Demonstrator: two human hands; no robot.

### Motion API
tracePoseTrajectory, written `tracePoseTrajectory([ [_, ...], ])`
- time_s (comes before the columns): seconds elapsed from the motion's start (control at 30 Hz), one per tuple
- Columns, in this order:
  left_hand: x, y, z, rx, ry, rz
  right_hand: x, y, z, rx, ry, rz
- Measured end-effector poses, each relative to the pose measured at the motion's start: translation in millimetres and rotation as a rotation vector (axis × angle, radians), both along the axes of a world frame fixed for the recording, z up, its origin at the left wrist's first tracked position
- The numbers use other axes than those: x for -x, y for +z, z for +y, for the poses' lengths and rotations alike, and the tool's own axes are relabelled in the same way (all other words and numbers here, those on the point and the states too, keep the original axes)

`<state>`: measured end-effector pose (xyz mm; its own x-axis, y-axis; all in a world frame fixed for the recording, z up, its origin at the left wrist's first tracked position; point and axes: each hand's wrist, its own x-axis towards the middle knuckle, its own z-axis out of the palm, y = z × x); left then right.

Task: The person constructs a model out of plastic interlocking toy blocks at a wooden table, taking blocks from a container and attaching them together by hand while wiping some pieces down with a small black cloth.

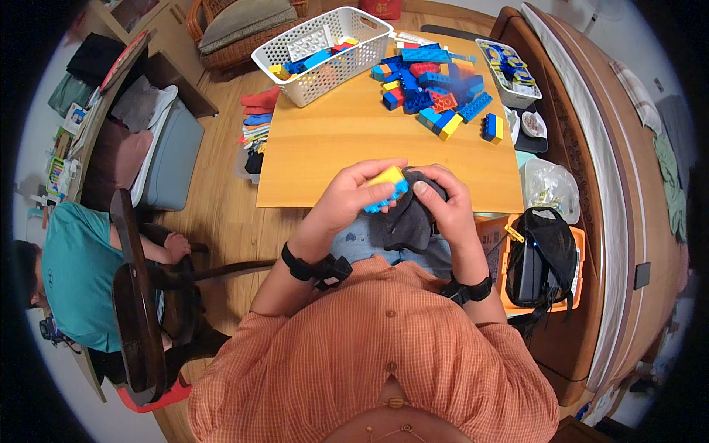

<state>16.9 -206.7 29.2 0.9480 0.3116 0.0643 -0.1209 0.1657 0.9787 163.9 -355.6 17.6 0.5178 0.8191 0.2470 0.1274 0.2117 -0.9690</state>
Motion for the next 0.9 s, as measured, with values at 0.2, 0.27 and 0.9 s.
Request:
tracePoseTrajectory([
  [0.2,-13.1,-10.6,-10.7,0.483,-0.012,-0.14,13.1,0.1,0.7,-0.08,-0.098,0.101],
  [0.27,-18.7,-10.7,-24.6,0.414,0.165,-0.078,18.8,0.1,0.3,-0.042,-0.109,0.054],
  [0.9,-64.9,-20.1,152.3,-0.569,0.975,-0.102,-18.6,-64.0,12.6,0.006,-0.176,0.388],
])
